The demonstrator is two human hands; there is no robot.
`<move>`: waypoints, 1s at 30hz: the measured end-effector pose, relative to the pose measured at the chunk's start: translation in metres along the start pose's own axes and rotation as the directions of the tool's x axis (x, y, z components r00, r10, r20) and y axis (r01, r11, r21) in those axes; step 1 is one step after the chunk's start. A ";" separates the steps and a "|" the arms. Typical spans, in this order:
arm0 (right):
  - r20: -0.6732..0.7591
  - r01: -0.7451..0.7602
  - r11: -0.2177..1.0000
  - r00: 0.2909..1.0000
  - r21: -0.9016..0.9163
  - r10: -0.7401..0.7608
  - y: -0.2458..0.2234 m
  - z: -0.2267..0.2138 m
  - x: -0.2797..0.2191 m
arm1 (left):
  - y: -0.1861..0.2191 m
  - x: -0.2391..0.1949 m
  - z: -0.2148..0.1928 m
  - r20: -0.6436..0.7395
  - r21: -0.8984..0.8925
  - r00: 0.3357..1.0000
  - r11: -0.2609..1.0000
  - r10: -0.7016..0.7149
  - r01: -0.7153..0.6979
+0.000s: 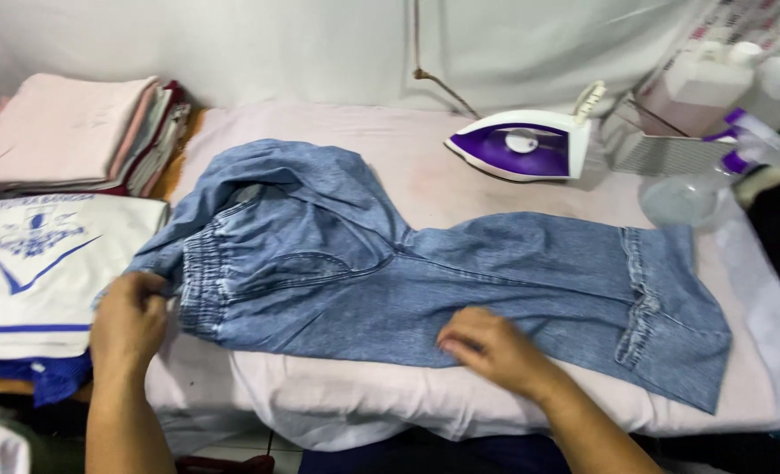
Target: Ironing and folding a pair of denim pants on an ironing board.
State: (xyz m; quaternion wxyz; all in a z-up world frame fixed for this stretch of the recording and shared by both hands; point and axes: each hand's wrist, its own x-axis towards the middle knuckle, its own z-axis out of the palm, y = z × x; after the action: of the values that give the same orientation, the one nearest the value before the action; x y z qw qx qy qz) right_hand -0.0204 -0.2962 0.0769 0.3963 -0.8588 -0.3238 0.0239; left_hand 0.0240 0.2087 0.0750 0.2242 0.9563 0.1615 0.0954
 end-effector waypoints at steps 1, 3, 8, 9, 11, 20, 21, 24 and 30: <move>-0.008 -0.011 1.000 1.000 -0.003 0.011 -0.003 -0.013 -0.007 | 0.014 -0.001 0.003 0.008 -0.003 1.000 1.000 0.011 -0.011; -0.132 -0.319 0.935 0.945 -0.154 0.301 -0.008 -0.039 -0.019 | 0.041 -0.005 0.008 -0.342 0.061 0.916 0.977 0.211 -0.202; -0.159 -0.504 0.746 0.859 -0.435 0.487 0.010 -0.053 -0.069 | 0.119 0.010 0.040 -0.293 0.129 0.795 0.846 0.531 -0.517; -0.185 -0.488 0.734 0.869 -0.472 0.459 0.014 -0.052 -0.076 | 0.136 0.014 0.048 -0.244 0.129 0.760 0.797 0.602 -0.590; -0.206 -0.472 0.750 0.880 -0.463 0.427 0.030 -0.047 -0.083 | 0.175 0.021 0.070 -0.130 0.140 0.717 0.729 0.684 -0.670; 0.109 -0.671 0.668 0.675 -0.323 0.730 0.014 -0.093 -0.096 | 0.223 0.073 0.143 0.381 0.152 0.753 0.767 0.537 -0.624; 0.158 -0.709 0.649 0.633 -0.276 0.758 0.008 -0.099 -0.089 | 0.224 0.081 0.143 0.425 0.215 0.790 0.799 0.441 -0.562; 0.048 -0.547 0.798 0.817 -0.253 0.575 0.036 -0.098 -0.062 | 0.239 0.109 0.135 0.261 0.245 0.830 0.798 0.492 -0.550; -0.064 -0.140 0.939 0.990 -0.315 0.126 0.057 -0.071 0.051 | 0.212 0.202 0.167 -0.075 0.583 0.738 0.630 0.670 -0.512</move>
State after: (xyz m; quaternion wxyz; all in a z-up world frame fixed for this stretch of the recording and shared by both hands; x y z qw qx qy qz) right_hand 0.0718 -0.3415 0.0973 0.2565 -0.9318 -0.2560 -0.0202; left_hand 0.3108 0.0337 0.0472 -0.1167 0.9535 -0.1149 0.2530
